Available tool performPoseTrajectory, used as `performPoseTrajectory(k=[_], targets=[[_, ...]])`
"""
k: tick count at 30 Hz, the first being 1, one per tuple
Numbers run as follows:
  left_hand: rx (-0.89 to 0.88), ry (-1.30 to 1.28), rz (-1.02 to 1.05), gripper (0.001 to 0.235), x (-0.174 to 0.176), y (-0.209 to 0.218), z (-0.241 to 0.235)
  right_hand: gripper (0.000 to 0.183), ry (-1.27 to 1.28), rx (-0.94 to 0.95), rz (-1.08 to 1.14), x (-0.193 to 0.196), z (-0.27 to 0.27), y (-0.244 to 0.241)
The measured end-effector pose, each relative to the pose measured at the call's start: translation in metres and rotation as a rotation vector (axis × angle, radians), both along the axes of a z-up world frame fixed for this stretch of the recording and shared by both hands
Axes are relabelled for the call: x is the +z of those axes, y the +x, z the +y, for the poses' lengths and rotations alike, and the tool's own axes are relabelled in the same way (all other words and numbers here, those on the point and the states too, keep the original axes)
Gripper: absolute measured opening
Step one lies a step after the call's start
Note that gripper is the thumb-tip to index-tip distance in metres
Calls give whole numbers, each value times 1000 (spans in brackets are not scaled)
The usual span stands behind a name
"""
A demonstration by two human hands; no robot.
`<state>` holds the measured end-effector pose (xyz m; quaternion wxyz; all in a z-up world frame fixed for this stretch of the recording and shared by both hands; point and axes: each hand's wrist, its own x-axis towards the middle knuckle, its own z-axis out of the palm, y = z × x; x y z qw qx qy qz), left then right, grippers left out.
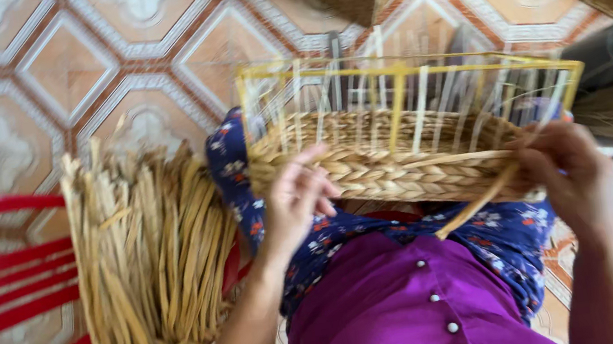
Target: The person weaves dried palm leaves into a rectangular basket frame held on their lap. They interlace the leaves through vertical spokes, pull the strands tight, and occasionally adjust the frame. Finished baskets and raw materials are visible nearby.
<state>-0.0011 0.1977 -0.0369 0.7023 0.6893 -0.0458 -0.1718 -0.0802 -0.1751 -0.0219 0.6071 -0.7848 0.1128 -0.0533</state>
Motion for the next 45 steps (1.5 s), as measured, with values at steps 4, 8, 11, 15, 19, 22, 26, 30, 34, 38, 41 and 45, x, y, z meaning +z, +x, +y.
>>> performPoseTrajectory(k=[4,8,11,15,19,22,26,30,34,38,41,45], targets=[[553,170,-136,25,-37,22,112,16,91,-196,-107,-3,-9,-15],[709,661,-56,23,-79,37,210,14,65,-284,-41,-13,-16,-18],[572,856,-72,24,-115,42,239,17,-51,-300,15,-18,-18,-25],[674,1132,-89,17,-151,48,243,18,-113,-283,8,-31,-26,-32],[870,1239,104,16,-161,40,257,14,-98,-233,-4,-40,-38,-30],[709,1426,123,23,-166,35,263,12,-115,-246,5,-36,-31,-33],[684,1416,59,15,-177,27,262,10,-134,-258,38,-17,-6,-31],[643,1415,4,9,-179,31,267,11,-123,-246,15,-5,5,-24],[654,1183,11,14,-170,35,273,12,-107,-224,-13,-10,-10,-23],[566,1363,73,10,-168,35,267,10,-12,-225,-54,-20,-17,-26],[546,1508,-22,18,-168,40,260,9,66,-230,-74,-22,-11,-30],[488,1327,209,20,-154,49,256,9,135,-228,-94,-15,-10,-27]])
